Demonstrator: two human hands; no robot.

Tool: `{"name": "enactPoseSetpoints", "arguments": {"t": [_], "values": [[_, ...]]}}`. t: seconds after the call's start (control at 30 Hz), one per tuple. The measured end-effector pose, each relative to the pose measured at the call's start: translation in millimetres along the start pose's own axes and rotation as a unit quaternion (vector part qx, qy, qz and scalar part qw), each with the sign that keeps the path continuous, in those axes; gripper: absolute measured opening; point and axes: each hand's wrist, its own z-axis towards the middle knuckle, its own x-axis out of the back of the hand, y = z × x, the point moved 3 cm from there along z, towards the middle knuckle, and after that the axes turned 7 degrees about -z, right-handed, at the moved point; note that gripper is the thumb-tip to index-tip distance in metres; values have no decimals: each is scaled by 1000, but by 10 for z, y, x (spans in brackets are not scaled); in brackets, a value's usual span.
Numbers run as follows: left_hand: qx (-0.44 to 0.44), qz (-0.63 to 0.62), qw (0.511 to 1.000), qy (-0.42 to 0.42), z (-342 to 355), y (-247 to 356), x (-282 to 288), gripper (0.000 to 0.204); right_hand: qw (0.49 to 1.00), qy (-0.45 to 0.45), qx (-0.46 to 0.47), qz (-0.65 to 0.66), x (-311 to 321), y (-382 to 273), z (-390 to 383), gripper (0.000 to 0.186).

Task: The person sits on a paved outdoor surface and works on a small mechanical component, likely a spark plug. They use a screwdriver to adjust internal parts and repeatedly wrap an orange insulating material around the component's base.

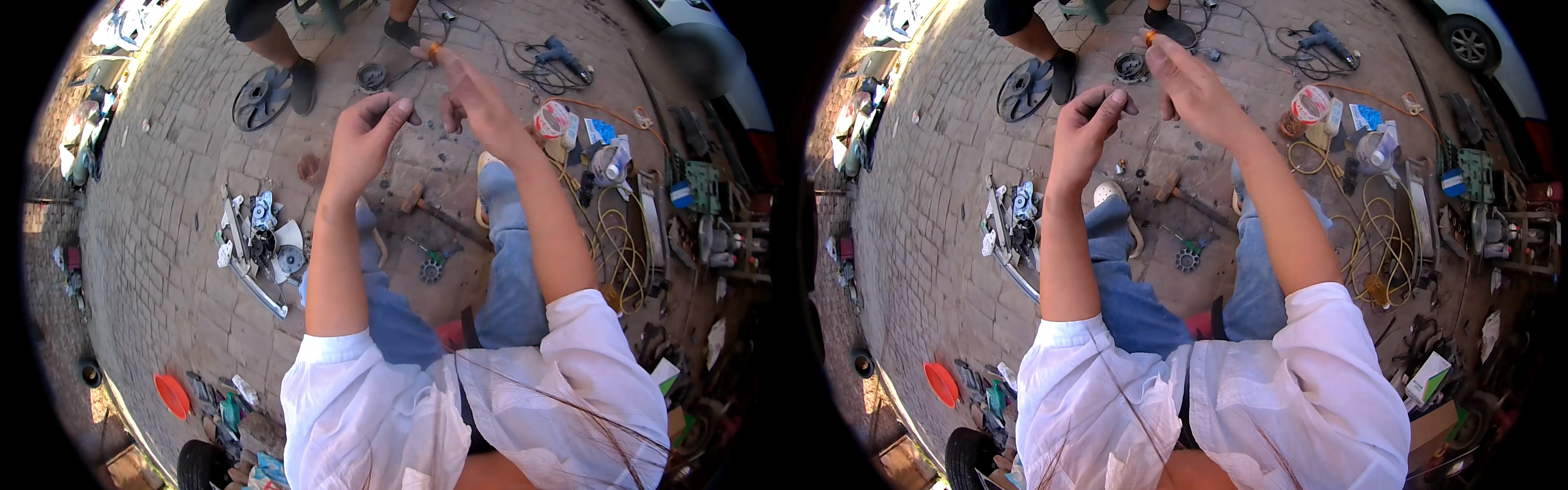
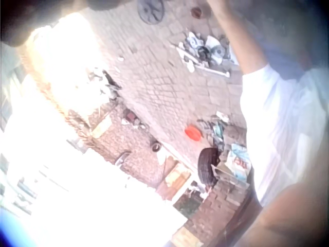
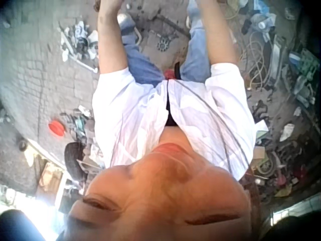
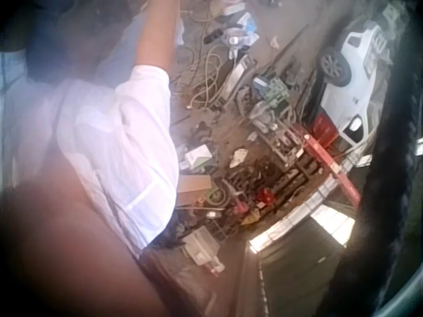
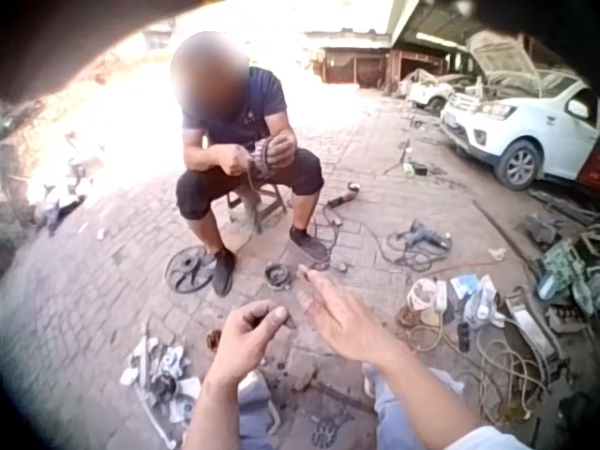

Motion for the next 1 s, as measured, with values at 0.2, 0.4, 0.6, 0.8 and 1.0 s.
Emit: {"name": "enactPoseSetpoints", "arguments": {"t": [0.2, 0.4, 0.6, 0.8, 1.0], "values": [[18, -33, 999, 34, 5, 3, 72, 26, 980, -109, -83, 146, -11, 5, -39, 51], [18, -12, 1000, 7, -5, -36, 40, 26, 979, 31, 42, -197, -39, 143, 3, 58], [38, -60, 997, 10, 11, 0, 23, 27, 854, -164, -7, 494, 32, 57, 26, 50], [67, -74, 995, -18, -2, -100, 12, 22, 913, 76, 149, -371, -196, 84, 0, 42], [93, -33, 992, -76, -44, -124, 3, 22, 939, 40, -1, -342, 0, 55, 17, 34]]}}
